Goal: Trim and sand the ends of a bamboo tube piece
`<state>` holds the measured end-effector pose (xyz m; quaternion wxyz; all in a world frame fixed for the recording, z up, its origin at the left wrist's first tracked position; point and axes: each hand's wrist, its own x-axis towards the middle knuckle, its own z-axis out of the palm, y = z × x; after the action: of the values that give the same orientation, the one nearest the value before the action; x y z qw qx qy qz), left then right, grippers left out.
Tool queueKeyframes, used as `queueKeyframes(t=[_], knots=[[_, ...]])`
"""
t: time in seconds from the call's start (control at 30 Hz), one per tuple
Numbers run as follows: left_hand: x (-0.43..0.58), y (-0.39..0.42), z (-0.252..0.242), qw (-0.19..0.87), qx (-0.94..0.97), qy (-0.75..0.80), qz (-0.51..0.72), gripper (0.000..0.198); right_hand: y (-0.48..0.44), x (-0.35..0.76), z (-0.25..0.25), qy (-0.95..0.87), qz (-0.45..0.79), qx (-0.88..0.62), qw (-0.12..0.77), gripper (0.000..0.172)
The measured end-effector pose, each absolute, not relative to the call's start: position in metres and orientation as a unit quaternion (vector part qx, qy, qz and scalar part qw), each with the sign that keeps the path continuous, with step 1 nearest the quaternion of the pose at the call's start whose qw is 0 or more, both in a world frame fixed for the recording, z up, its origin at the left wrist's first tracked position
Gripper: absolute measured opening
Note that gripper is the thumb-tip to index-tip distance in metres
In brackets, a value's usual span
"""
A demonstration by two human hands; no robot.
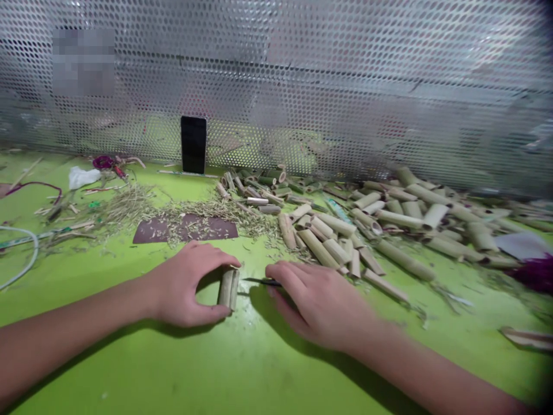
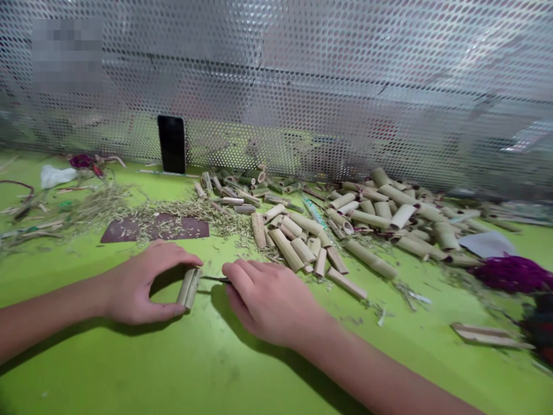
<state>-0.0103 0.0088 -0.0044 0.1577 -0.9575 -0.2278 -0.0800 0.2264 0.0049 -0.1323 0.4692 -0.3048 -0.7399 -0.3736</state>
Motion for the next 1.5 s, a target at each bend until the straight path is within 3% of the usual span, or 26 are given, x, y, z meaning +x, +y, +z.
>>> queueKeyframes(t=[0.1,0.23,0.43,1.03,1.5], knots=[[-0.01,0.009,-0.004,0.16,-0.958,-0.226,-0.078,0.048,0.003,0.221,-0.134,-0.745,-0.388,-0.322,0.436,0.011],[-0.009,0.011,-0.005,0.163,-0.959,-0.216,-0.085,0.049,0.005,0.214,-0.136,-0.744,-0.403,-0.343,0.408,0.015],[-0.007,0.011,-0.007,0.159,-0.962,-0.208,-0.082,0.044,0.005,0.206,-0.137,-0.755,-0.39,-0.337,0.406,0.021],[-0.01,0.015,-0.008,0.159,-0.964,-0.201,-0.078,0.048,0.001,0.204,-0.136,-0.767,-0.358,-0.303,0.437,0.017],[-0.015,0.026,-0.004,0.151,-0.966,-0.2,-0.066,0.068,0.001,0.204,-0.136,-0.791,-0.326,-0.279,0.436,0.02]])
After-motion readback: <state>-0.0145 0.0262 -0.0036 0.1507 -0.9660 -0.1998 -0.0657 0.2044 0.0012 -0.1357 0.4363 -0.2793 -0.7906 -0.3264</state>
